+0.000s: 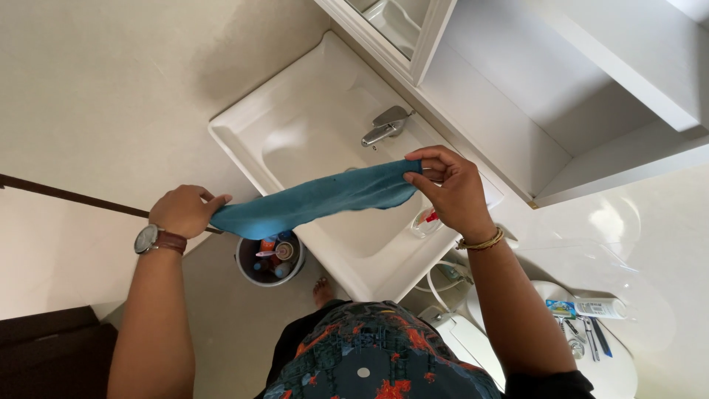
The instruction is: The person cleans the interior of a white bathroom cabinet using a blue cloth and a spray bottle. They wipe the shelves, fold the cloth, spray the interior, and continue wiping until the surfaces appear clean.
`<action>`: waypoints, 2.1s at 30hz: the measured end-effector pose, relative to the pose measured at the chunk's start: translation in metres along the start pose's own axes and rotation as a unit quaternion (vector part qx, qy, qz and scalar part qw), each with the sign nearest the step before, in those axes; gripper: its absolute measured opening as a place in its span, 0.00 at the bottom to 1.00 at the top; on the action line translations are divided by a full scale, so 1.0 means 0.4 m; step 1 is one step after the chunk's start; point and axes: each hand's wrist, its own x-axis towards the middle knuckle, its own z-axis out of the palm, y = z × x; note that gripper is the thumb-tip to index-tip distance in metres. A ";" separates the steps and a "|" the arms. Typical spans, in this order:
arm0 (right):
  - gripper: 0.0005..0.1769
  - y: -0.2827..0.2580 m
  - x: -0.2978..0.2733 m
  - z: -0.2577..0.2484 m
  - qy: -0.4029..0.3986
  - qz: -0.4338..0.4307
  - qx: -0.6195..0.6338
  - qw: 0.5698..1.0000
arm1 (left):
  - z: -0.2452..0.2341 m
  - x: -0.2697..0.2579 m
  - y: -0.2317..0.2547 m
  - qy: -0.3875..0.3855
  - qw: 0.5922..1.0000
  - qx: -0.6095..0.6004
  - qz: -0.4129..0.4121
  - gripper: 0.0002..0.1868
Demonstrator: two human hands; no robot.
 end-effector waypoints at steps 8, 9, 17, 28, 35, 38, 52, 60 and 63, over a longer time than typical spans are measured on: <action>0.18 -0.023 -0.001 0.004 -0.007 0.000 -0.022 1.000 | 0.018 0.026 -0.050 0.199 0.797 -0.569 0.026 0.13; 0.18 -0.038 -0.002 0.010 -0.007 0.000 -0.022 1.000 | 0.013 0.034 -0.054 0.198 0.797 -0.569 0.026 0.13; 0.13 -0.056 0.020 0.050 0.001 0.005 -0.072 0.997 | -0.008 0.053 -0.072 0.206 0.741 -0.639 0.006 0.10; 0.09 -0.031 0.068 0.042 0.039 0.084 -0.119 0.989 | -0.035 0.021 -0.088 0.200 0.815 -0.523 0.150 0.17; 0.06 -0.040 0.076 0.039 0.048 0.092 -0.069 0.992 | -0.024 0.028 -0.099 0.286 0.871 -0.340 0.208 0.08; 0.06 -0.031 0.081 0.035 0.050 0.081 -0.055 0.994 | -0.030 0.026 -0.094 0.261 0.879 -0.337 0.213 0.10; 0.06 -0.030 0.073 -0.009 0.017 0.101 -0.024 0.994 | -0.050 0.012 -0.070 0.208 0.872 -0.394 0.204 0.06; 0.07 -0.044 0.068 -0.030 0.037 0.117 -0.055 0.991 | -0.058 0.005 -0.044 0.182 0.846 -0.454 0.211 0.12; 0.13 -0.054 0.064 -0.031 0.027 0.122 -0.047 0.991 | -0.052 0.011 -0.051 0.195 0.857 -0.411 0.241 0.14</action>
